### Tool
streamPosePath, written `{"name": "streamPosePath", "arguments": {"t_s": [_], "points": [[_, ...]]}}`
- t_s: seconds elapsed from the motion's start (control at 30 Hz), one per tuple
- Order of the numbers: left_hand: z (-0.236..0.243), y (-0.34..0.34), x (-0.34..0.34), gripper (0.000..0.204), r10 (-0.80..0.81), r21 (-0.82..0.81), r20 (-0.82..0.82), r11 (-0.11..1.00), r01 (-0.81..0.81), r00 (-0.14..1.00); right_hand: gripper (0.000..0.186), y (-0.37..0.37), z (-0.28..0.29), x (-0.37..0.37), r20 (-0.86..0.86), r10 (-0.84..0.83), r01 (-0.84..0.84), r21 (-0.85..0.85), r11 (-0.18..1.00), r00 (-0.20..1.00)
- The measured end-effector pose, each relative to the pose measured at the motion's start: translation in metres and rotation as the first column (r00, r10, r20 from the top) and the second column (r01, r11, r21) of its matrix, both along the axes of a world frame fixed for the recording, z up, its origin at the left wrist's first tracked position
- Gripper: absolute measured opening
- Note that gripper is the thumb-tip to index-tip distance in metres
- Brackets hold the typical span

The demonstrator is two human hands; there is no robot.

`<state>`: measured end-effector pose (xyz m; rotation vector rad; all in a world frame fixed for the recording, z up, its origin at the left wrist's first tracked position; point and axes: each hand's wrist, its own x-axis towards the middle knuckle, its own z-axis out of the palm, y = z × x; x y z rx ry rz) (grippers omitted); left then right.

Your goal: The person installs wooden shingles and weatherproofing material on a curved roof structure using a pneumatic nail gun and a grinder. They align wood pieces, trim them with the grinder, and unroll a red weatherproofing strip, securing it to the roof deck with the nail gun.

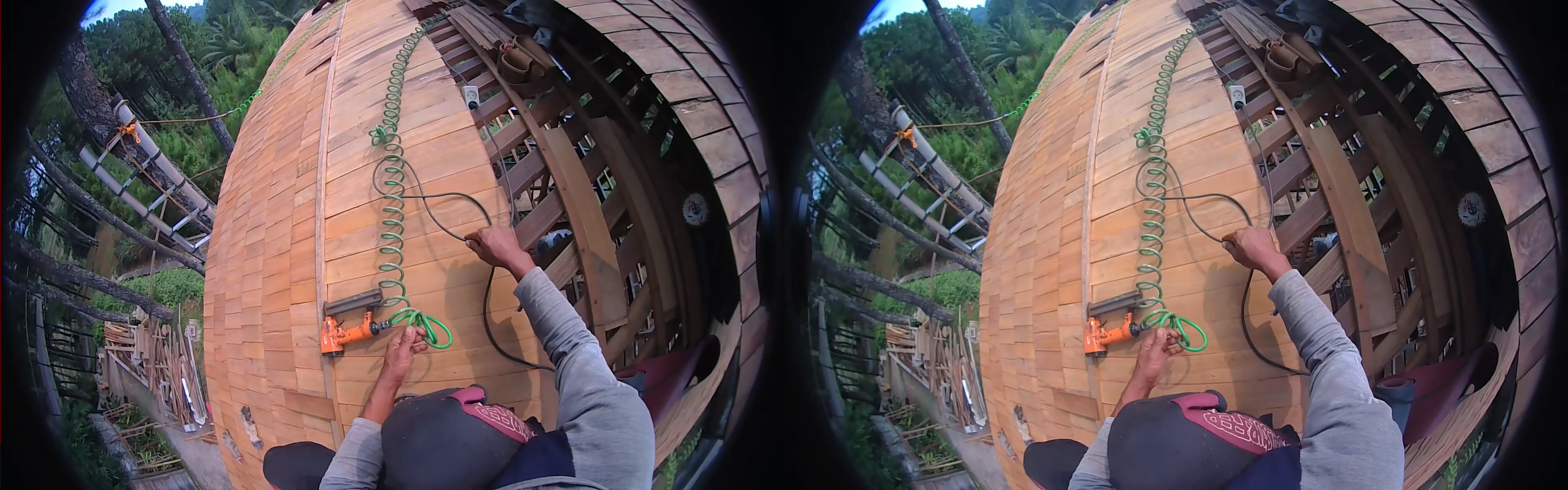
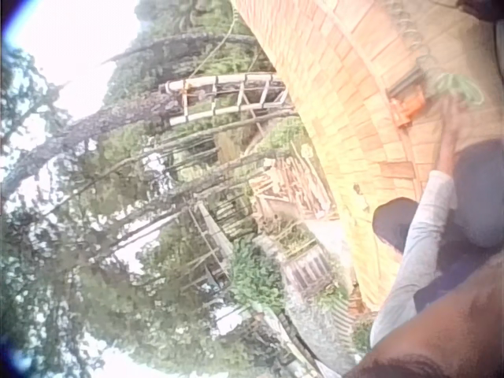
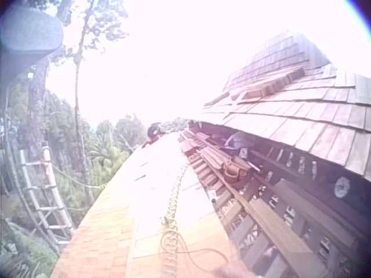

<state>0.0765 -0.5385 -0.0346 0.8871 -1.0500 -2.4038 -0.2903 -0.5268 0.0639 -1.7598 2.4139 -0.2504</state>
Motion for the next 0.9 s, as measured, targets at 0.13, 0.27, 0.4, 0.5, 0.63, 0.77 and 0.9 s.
{"name": "streamPosePath", "arguments": {"t_s": [0.13, 0.27, 0.4, 0.5, 0.63, 0.77, 0.9], "points": [[0.047, 0.026, -0.027, 0.029, 0.061, -0.875, 0.313, 0.407, 0.263, 0.948, 0.020, 0.031, -0.046, 0.002, -0.146, 0.057, -0.057, -0.001, 0.998, 0.988], [0.052, 0.032, -0.026, 0.029, 0.044, -0.911, 0.305, 0.304, 0.278, 0.951, 0.017, 0.023, -0.057, 0.021, -0.131, 0.066, -0.080, -0.106, 0.991, 0.989], [0.052, 0.038, -0.021, 0.029, 0.017, -0.911, 0.317, 0.284, 0.299, 0.948, 0.019, -0.008, -0.057, 0.008, 0.003, -0.127, 0.126, -0.095, 0.987, 0.992], [0.054, 0.038, -0.015, 0.028, 0.005, -0.909, 0.345, 0.251, 0.332, 0.939, 0.024, -0.049, -0.047, -0.004, -0.007, -0.284, 0.281, -0.109, 0.953, 0.959], [0.052, 0.048, -0.013, 0.028, -0.056, -0.880, 0.403, 0.251, 0.404, 0.913, 0.024, -0.090, -0.064, -0.031, -0.062, -0.351, 0.347, -0.060, 0.936, 0.934], [0.035, 0.058, -0.019, 0.028, -0.100, -0.878, 0.402, 0.242, 0.414, 0.910, 0.023, -0.116, -0.074, -0.051, -0.115, -0.273, 0.283, 0.076, 0.956, 0.955], [0.029, 0.052, -0.012, 0.027, -0.101, -0.870, 0.433, 0.214, 0.445, 0.896, 0.022, -0.131, -0.073, -0.023, 0.031, -0.346, 0.347, -0.114, 0.931, 0.938]]}}
